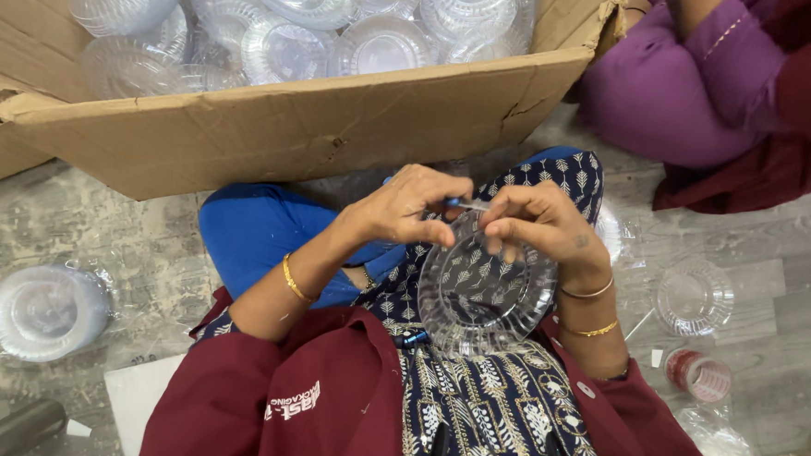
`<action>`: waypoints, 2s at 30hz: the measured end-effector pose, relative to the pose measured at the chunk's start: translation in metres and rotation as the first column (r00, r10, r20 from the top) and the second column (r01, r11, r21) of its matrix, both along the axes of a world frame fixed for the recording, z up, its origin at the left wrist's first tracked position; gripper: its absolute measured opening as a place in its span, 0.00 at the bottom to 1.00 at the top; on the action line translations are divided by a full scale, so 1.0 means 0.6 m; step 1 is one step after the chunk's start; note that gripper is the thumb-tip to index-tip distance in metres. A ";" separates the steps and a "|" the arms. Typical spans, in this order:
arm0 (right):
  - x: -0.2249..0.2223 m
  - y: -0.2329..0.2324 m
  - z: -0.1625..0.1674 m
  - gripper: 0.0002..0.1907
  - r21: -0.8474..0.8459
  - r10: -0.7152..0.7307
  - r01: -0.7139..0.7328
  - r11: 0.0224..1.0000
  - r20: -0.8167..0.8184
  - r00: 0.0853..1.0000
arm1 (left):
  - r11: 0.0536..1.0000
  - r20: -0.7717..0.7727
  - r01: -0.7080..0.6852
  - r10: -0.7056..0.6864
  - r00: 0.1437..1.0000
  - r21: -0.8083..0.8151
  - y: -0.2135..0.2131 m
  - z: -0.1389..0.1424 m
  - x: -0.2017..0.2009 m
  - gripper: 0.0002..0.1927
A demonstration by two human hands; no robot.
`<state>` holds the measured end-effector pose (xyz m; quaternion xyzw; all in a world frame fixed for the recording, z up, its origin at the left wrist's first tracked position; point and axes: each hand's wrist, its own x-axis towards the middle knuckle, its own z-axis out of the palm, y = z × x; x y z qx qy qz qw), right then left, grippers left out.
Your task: The person sits on the floor and uses a small blade to trim the edges of clear plastic plates. They hold each plate, run the blade along the rim to remove excess material, and place the finished plate into a cardboard box.
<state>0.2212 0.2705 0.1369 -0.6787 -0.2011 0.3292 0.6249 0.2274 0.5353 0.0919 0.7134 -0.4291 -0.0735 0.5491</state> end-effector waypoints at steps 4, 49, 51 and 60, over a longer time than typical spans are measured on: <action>-0.012 0.009 -0.001 0.04 -0.007 0.019 -0.019 1.000 -0.006 1.000 | 1.000 0.048 -0.016 0.015 0.999 0.016 0.008 -0.007 -0.015 0.38; -0.026 -0.016 -0.015 0.05 -0.005 -0.092 0.092 0.996 -0.018 0.996 | 0.988 0.121 -0.151 0.151 0.981 -0.013 0.010 0.010 -0.057 0.37; -0.029 -0.015 -0.018 0.05 0.010 -0.086 0.086 0.996 -0.006 0.996 | 0.988 0.105 -0.153 0.151 0.983 0.012 0.009 0.008 -0.062 0.36; -0.032 -0.021 -0.029 0.04 0.046 -0.116 0.116 0.992 -0.002 0.993 | 0.979 0.134 -0.199 0.193 0.972 0.034 0.014 -0.010 -0.082 0.33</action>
